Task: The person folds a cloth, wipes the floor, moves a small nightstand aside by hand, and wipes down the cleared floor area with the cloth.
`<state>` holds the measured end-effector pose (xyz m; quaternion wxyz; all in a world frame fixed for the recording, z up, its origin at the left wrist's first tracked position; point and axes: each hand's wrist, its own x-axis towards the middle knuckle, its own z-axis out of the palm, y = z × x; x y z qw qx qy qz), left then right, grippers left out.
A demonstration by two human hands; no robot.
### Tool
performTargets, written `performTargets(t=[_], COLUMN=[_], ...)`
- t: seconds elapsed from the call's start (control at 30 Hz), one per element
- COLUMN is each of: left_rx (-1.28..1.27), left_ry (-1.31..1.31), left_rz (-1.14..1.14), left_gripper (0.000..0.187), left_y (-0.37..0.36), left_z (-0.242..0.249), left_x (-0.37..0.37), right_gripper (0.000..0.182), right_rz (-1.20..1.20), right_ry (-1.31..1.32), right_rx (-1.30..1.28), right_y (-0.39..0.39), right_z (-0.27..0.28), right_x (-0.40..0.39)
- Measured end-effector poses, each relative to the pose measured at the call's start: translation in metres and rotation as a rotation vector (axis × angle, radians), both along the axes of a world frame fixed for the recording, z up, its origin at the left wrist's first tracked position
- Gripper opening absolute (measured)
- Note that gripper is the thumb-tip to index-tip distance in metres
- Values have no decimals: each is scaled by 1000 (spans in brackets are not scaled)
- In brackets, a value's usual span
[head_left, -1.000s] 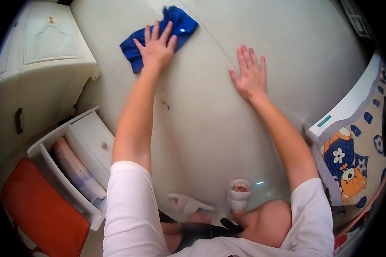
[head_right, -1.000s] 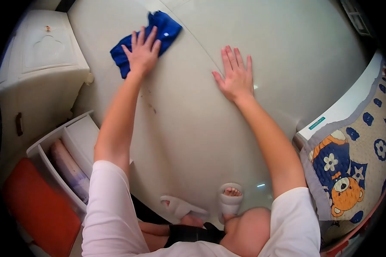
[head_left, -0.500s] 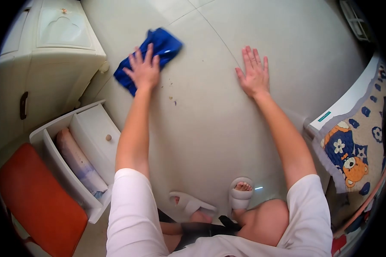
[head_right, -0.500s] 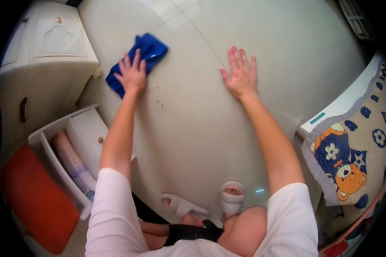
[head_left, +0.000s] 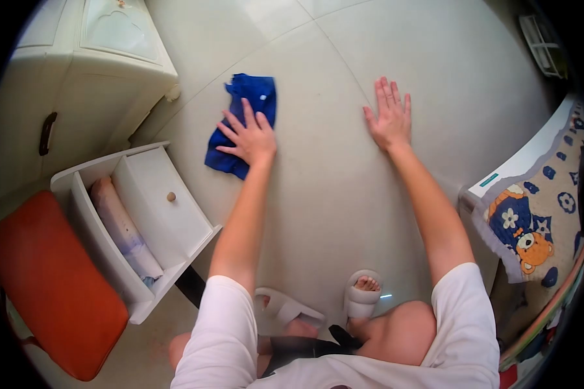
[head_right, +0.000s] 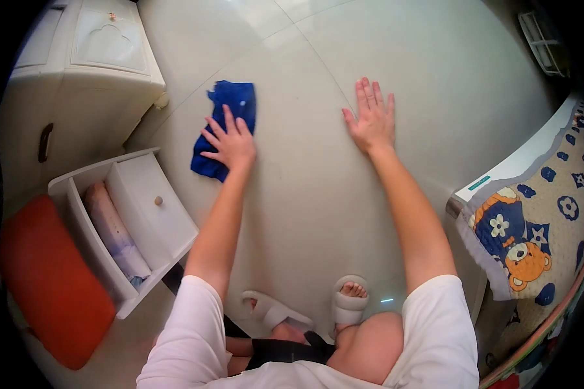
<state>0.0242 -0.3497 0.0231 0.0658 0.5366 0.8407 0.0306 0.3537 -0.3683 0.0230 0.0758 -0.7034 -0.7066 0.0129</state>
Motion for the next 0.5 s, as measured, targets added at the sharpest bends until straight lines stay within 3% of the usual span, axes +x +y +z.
performTargets(t=[0.23,0.37,0.5], left_rx=[22,9,11], left_ry=[-74,-89,-56], left_rz=[-229,-227,-4], left_gripper=[57,57,57], left_y=[-85,-73,-34], left_z=[7,10,1], left_x=[56,21,-62], right_gripper=[76,74,75], right_rz=[-3,17,5], right_ry=[4,-13,-29], right_rx=[20,35,18], right_y=[-2,-3,-1], right_z=[-4,-10,-8], right_x=[1,5,3])
